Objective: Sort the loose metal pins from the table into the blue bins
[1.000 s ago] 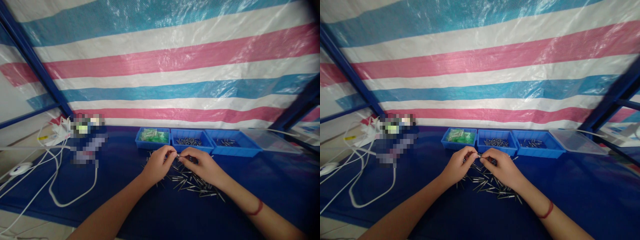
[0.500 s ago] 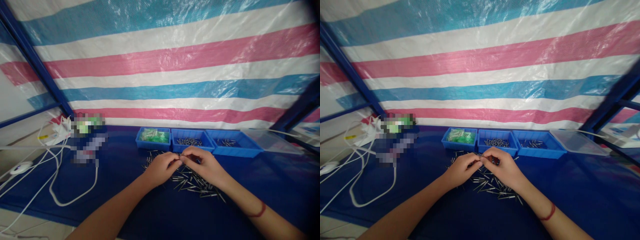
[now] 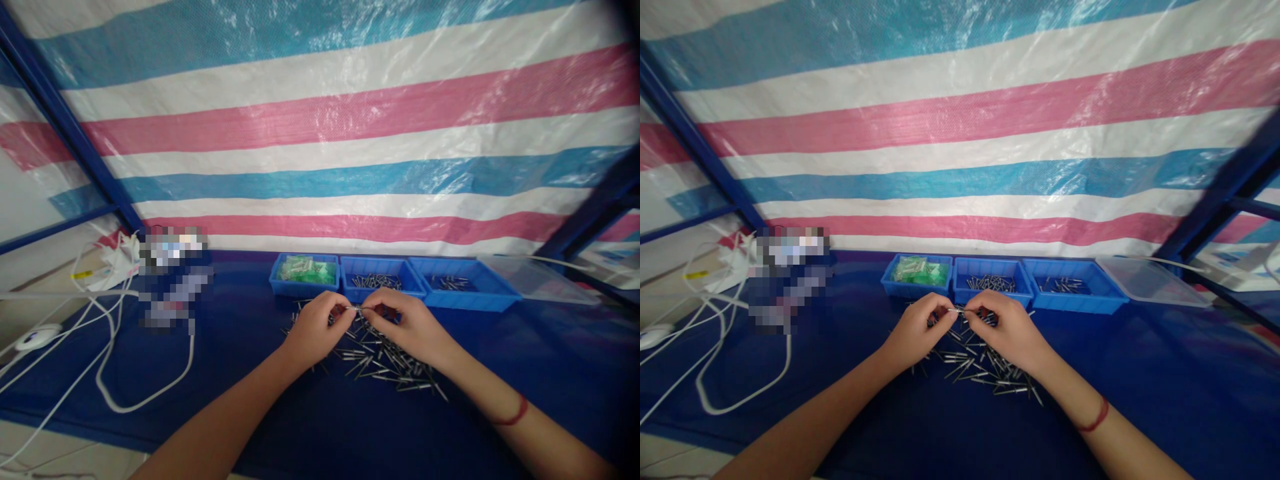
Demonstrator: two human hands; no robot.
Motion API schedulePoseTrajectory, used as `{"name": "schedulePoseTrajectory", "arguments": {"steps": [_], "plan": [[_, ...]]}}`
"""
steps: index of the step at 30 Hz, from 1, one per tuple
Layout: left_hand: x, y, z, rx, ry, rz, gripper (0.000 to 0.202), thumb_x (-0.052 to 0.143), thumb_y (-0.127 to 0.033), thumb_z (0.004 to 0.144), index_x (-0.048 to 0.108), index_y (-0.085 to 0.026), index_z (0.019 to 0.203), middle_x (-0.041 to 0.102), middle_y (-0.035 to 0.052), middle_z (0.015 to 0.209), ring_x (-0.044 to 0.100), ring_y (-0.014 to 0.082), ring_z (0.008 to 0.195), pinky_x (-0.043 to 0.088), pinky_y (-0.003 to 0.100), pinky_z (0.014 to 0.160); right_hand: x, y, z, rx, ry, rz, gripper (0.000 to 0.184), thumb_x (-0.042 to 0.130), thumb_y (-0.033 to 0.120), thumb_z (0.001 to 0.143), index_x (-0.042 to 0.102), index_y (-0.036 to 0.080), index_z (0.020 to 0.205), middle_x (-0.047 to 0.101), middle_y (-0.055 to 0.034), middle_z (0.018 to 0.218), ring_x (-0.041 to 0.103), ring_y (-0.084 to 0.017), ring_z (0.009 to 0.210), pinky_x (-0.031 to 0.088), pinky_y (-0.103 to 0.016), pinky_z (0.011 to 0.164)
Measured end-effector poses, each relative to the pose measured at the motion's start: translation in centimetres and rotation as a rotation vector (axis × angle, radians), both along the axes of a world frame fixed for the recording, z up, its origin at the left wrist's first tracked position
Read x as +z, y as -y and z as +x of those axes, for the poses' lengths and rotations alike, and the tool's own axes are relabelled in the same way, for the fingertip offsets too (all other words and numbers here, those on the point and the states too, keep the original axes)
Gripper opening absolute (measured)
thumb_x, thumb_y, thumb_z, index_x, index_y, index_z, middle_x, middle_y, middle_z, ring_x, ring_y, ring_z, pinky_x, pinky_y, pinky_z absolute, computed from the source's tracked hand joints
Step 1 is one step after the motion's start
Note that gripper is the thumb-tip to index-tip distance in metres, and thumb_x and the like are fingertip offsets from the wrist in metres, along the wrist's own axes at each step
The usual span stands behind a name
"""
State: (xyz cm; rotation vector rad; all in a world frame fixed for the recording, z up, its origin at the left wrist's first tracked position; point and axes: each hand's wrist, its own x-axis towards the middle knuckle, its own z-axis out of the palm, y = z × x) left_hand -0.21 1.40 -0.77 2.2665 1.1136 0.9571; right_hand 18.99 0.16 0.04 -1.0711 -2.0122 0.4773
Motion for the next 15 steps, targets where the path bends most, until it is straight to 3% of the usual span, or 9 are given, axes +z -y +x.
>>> {"name": "schedulePoseTrajectory", "arguments": {"steps": [2, 4, 11, 15], "plan": [[-0.1, 0.0, -0.1, 0.004, -0.019, 0.005, 0.019, 0.047, -0.031, 0.09, 0.058, -0.018, 0.098, 0.063, 0.0031, 0.085, 0.059, 0.0152, 0.078, 0.045, 0.026, 0.073, 0.2, -0.2, 0.5, -0.008, 0.04, 0.043, 0.016, 0.054, 0.031, 0.084, 0.065, 0.02, 0.086, 0.065, -0.0044, 0.079, 0.058, -0.017, 0.07, 0.046, -0.029, 0.064], [-0.2, 0.0, -0.2, -0.01, -0.073, 0.016, 0.023, 0.048, -0.03, 0.09, 0.057, -0.017, 0.107, 0.063, 0.0039, 0.09, 0.059, 0.0156, 0.08, 0.045, 0.027, 0.075, 0.4, -0.7, 1.7, -0.105, 0.068, 0.094, 0.016, 0.052, 0.031, 0.085, 0.065, 0.02, 0.083, 0.066, -0.0048, 0.081, 0.059, -0.018, 0.073, 0.046, -0.03, 0.066], [-0.3, 0.4, -0.4, -0.081, -0.361, 0.098, 0.029, 0.05, -0.04, 0.089, 0.064, -0.024, 0.107, 0.06, 0.0056, 0.106, 0.052, 0.0223, 0.097, 0.039, 0.036, 0.084, 0.4, -2.8, 9.0, -0.839, 0.321, 0.201, 0.02, 0.054, 0.033, 0.081, 0.065, 0.017, 0.077, 0.066, -0.0102, 0.075, 0.059, -0.023, 0.068, 0.038, -0.033, 0.062], [-0.1, 0.5, -0.3, -0.133, -0.407, 0.094, 0.036, 0.052, -0.05, 0.085, 0.065, -0.026, 0.109, 0.059, 0.0052, 0.108, 0.049, 0.0237, 0.1, 0.036, 0.037, 0.084, -0.2, -3.4, 10.7, -0.969, 0.473, 0.186, 0.027, 0.052, 0.037, 0.081, 0.067, 0.015, 0.077, 0.067, -0.0139, 0.076, 0.057, -0.025, 0.066, 0.034, -0.034, 0.058]]}}
